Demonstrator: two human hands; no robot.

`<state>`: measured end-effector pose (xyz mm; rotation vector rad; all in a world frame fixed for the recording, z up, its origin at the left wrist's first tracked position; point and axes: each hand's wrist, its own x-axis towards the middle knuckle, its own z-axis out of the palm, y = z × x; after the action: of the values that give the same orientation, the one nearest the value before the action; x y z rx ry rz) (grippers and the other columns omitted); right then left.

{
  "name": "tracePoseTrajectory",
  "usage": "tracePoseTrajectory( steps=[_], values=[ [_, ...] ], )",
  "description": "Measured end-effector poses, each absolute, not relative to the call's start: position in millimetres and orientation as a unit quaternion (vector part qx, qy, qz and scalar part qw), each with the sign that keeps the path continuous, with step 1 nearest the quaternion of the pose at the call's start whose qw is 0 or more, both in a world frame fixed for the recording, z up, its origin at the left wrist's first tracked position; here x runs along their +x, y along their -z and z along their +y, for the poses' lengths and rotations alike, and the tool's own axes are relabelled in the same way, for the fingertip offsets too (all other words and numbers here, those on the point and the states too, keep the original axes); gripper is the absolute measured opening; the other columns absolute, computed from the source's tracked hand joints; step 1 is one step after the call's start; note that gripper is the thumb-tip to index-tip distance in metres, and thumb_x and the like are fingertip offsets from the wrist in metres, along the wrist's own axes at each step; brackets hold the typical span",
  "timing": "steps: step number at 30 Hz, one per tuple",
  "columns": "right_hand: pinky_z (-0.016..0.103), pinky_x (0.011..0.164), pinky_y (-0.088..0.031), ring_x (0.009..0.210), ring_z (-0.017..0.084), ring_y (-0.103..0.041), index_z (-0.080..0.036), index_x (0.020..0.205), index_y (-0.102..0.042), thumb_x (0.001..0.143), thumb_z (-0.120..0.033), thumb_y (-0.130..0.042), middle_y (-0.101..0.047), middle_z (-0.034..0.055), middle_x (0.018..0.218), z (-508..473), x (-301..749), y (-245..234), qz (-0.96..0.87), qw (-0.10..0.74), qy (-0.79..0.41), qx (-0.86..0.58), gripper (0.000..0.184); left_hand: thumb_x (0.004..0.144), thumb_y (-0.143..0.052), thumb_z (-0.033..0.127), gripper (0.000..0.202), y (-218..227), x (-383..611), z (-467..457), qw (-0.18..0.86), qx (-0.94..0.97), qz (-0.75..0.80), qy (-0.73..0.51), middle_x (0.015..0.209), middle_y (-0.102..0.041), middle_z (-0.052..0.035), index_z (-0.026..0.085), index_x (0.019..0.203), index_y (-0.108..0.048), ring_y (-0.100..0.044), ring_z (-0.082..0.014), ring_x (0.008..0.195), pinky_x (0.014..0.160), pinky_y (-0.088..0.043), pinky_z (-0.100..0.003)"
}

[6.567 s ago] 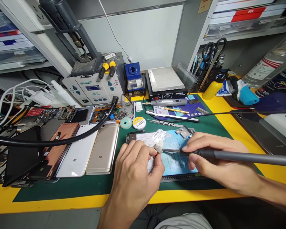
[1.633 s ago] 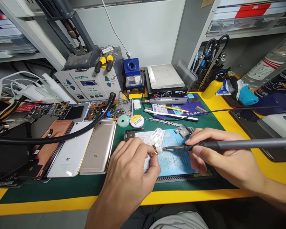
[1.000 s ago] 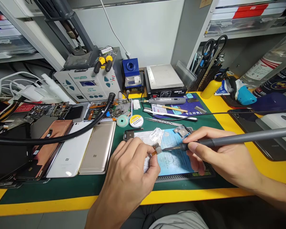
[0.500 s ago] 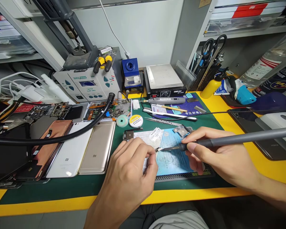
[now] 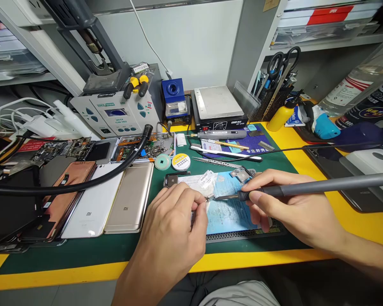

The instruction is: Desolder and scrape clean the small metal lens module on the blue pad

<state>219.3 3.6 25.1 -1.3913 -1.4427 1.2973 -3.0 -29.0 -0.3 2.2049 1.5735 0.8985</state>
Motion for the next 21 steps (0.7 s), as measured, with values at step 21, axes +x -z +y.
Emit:
tracePoseTrajectory(
  steps=[21],
  values=[
    [0.018, 0.037, -0.051, 0.036, 0.013, -0.063, -0.023, 0.082, -0.077, 0.081, -0.024, -0.08, -0.071, -0.0011, 0.052, 8.8, 223.3, -16.1, -0.572, 0.382, -0.521, -0.505, 0.003, 0.102, -0.054, 0.014, 0.018, -0.8, -1.7, -28.4, 0.146, 0.758, 0.56, -0.302, 0.085, -0.061, 0.0002, 0.021, 0.086, -0.058, -0.052, -0.0183, 0.078, 0.071, -0.039, -0.034]
  ],
)
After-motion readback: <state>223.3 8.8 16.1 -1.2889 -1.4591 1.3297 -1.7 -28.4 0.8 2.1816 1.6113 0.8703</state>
